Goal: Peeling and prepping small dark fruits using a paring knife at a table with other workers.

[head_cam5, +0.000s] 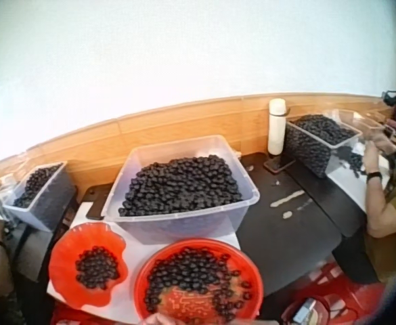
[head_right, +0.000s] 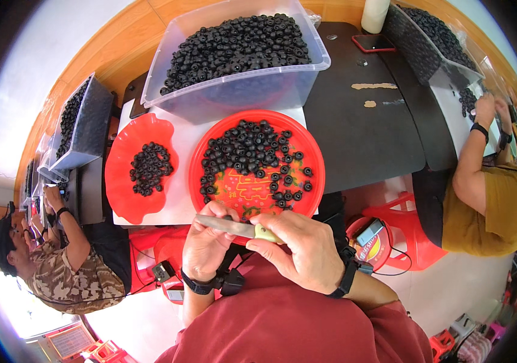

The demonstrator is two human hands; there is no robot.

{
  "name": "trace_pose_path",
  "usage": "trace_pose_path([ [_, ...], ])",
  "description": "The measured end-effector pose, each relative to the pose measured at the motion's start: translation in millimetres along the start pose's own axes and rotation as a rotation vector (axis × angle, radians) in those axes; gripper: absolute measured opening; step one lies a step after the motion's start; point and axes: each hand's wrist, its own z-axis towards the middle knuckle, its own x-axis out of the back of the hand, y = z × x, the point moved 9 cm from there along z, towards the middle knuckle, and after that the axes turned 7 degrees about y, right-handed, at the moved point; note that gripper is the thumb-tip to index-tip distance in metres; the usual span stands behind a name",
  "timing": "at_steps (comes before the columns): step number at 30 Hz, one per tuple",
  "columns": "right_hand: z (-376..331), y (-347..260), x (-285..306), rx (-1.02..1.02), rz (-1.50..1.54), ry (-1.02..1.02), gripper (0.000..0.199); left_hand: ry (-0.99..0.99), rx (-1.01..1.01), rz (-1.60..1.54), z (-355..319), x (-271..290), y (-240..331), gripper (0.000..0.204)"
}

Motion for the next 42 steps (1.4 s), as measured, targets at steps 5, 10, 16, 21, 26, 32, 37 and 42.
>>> trace_pose_path([
  [5, -3, -7, -1, 0.053, -0.106, 0.014, 0.034, -0.028, -0.037, -0.003, 0, 2, 0, 0.020],
  [10, -3, -7, 1, 0.062, -0.134, 0.016, 0.034, 0.022, -0.062, 0.008, -1, -3, 2, 0.022],
  [16, -2, -5, 2, 0.056, -0.135, 0.024, 0.035, -0.001, -0.073, 0.027, -1, -1, 3, 0.019],
  [21, 1, -4, 2, 0.074, -0.127, 0.027, 0.033, 0.002, -0.080, 0.080, -4, -2, 7, 0.016],
  [26, 2, 14, 15, -0.002, -0.175, 0.104, 0.032, -0.063, -0.079, 0.112, -4, -9, 11, 0.012],
  [32, -3, 0, 2, 0.015, -0.051, 0.022, 0.035, -0.016, -0.108, 0.084, 1, -1, 9, 0.015],
  [37, -5, 6, 0, 0.005, -0.099, 0.014, 0.037, -0.015, -0.098, 0.090, 2, 2, 8, 0.015],
  [42, -4, 4, -1, 0.008, -0.097, 0.012, 0.036, 0.016, -0.121, 0.099, 2, 2, 8, 0.014],
])
